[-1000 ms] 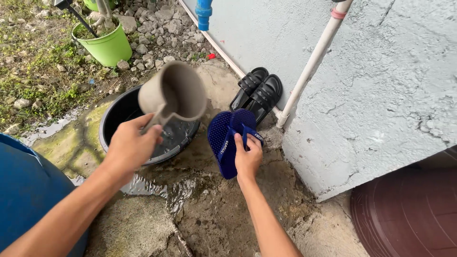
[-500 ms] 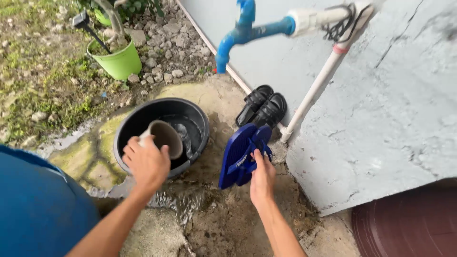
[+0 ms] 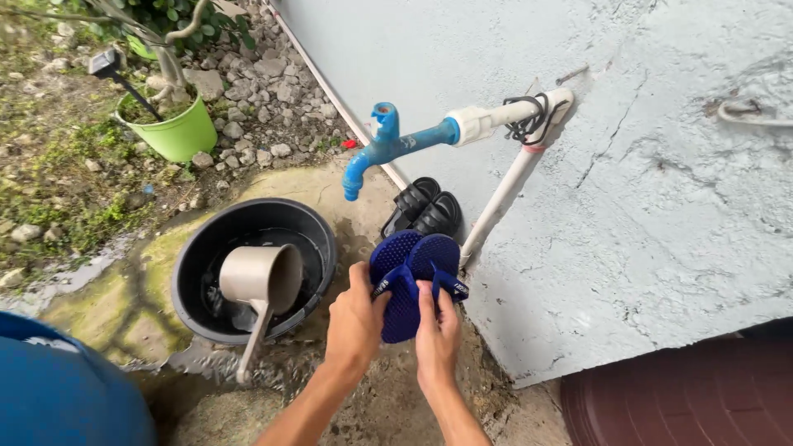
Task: Washing various pairs of slippers and flip-flops using a water tap and a dipper.
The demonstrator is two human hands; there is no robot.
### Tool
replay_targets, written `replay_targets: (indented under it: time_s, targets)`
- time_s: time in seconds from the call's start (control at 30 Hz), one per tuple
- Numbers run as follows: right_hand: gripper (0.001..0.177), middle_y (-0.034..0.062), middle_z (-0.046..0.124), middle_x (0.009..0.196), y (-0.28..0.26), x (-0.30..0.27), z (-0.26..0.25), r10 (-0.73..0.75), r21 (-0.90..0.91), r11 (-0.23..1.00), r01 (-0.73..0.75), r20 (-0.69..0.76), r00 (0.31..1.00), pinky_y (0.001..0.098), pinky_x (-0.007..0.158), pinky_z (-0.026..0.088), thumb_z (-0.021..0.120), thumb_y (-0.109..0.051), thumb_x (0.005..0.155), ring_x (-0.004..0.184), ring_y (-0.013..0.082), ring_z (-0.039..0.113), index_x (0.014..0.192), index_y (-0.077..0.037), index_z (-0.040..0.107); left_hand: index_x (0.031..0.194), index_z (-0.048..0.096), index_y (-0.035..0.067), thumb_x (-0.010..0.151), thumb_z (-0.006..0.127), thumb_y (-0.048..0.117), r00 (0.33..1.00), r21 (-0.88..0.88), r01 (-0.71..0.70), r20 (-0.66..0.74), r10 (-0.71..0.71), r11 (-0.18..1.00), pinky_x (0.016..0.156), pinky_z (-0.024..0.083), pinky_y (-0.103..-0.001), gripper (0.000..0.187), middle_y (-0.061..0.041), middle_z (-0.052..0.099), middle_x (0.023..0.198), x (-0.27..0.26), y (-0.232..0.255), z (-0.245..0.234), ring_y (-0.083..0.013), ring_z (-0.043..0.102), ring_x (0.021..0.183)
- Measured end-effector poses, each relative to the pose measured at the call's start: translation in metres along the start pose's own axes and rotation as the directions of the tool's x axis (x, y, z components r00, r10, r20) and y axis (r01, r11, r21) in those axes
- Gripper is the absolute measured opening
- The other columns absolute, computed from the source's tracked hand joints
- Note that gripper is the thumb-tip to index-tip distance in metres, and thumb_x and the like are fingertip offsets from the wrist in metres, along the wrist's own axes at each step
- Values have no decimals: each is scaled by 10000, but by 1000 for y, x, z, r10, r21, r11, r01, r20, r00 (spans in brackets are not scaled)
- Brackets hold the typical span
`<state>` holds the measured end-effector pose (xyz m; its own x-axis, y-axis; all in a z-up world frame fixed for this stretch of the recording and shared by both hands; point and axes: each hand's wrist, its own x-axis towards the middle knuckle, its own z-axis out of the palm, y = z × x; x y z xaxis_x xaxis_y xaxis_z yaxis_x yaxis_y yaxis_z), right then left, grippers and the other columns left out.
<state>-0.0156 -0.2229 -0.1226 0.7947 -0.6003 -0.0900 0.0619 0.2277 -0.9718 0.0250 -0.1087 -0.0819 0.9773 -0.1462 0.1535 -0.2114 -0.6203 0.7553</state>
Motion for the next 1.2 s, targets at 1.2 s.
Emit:
replay_targets:
  time_s: [1.2]
  targets:
    - [435,247,258,1511,192,49,-56,-404,-416,901,119,-708,580,430,1144,366,541,-277,1044,1370,350,437,1381,-9,597,1198,682,59,891,513,-19,877,-62,-383,291,384,922,843,553,-524,360,-270,705,1008,52,-46,178,-461,693,933]
